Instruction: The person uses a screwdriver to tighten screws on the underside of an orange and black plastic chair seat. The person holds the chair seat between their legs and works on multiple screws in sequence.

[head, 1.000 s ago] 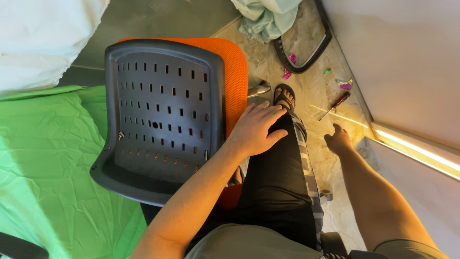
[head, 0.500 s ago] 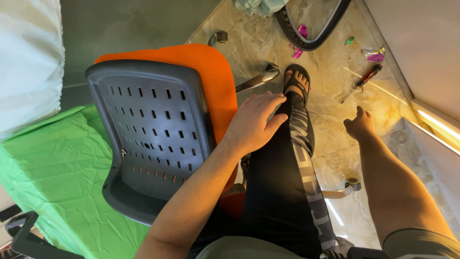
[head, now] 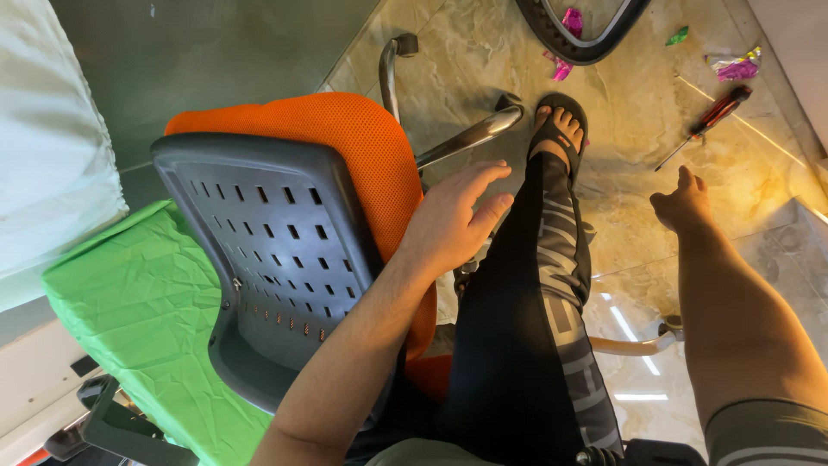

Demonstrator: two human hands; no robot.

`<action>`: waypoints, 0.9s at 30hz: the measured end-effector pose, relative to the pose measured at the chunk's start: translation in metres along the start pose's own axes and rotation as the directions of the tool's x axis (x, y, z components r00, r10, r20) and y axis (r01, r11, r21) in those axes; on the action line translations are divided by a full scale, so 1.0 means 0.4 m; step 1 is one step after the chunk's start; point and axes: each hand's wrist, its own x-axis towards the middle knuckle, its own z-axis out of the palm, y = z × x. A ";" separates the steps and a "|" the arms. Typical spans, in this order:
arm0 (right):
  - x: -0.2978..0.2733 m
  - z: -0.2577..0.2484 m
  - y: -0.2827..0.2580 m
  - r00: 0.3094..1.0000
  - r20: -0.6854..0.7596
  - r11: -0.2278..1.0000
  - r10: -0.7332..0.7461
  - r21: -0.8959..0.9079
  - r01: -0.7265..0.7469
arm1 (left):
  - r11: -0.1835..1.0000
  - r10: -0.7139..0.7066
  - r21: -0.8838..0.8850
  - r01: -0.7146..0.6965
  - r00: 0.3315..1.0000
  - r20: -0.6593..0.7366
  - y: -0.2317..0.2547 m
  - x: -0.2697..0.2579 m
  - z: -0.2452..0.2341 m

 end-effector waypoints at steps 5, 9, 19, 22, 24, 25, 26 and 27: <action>0.024 0.056 -0.005 0.999 0.048 1.000 0.011 0.014 -0.012 | 0.998 -0.065 -0.001 0.065 0.997 0.051 -0.018 0.013 0.006; 0.040 0.099 -0.012 0.995 0.087 0.998 0.051 0.025 -0.054 | 0.992 -0.119 -0.041 0.123 0.990 0.081 -0.023 0.024 0.008; 0.094 0.100 0.017 0.987 -0.017 0.987 0.160 0.031 -0.159 | 0.999 -0.029 0.031 0.028 0.999 0.037 -0.030 0.061 0.032; 0.109 0.107 0.024 0.992 -0.028 0.992 0.120 0.040 -0.119 | 0.999 -0.033 0.039 0.032 0.999 0.035 -0.033 0.072 0.043; 0.119 0.110 0.025 0.994 -0.087 0.995 0.073 0.073 -0.067 | 0.999 -0.035 0.025 0.034 0.998 0.051 -0.036 0.082 0.048; 0.124 0.110 0.023 0.991 -0.120 0.995 0.051 0.089 -0.040 | 0.999 -0.039 0.020 0.038 0.998 0.050 -0.036 0.086 0.050; 0.129 0.110 0.022 0.987 -0.150 0.991 0.060 0.127 -0.041 | 0.999 -0.045 0.014 0.044 0.998 0.048 -0.035 0.088 0.055; 0.132 0.113 0.019 0.981 -0.179 0.985 0.071 0.166 -0.041 | 0.999 -0.051 0.009 0.051 0.998 0.046 -0.035 0.089 0.058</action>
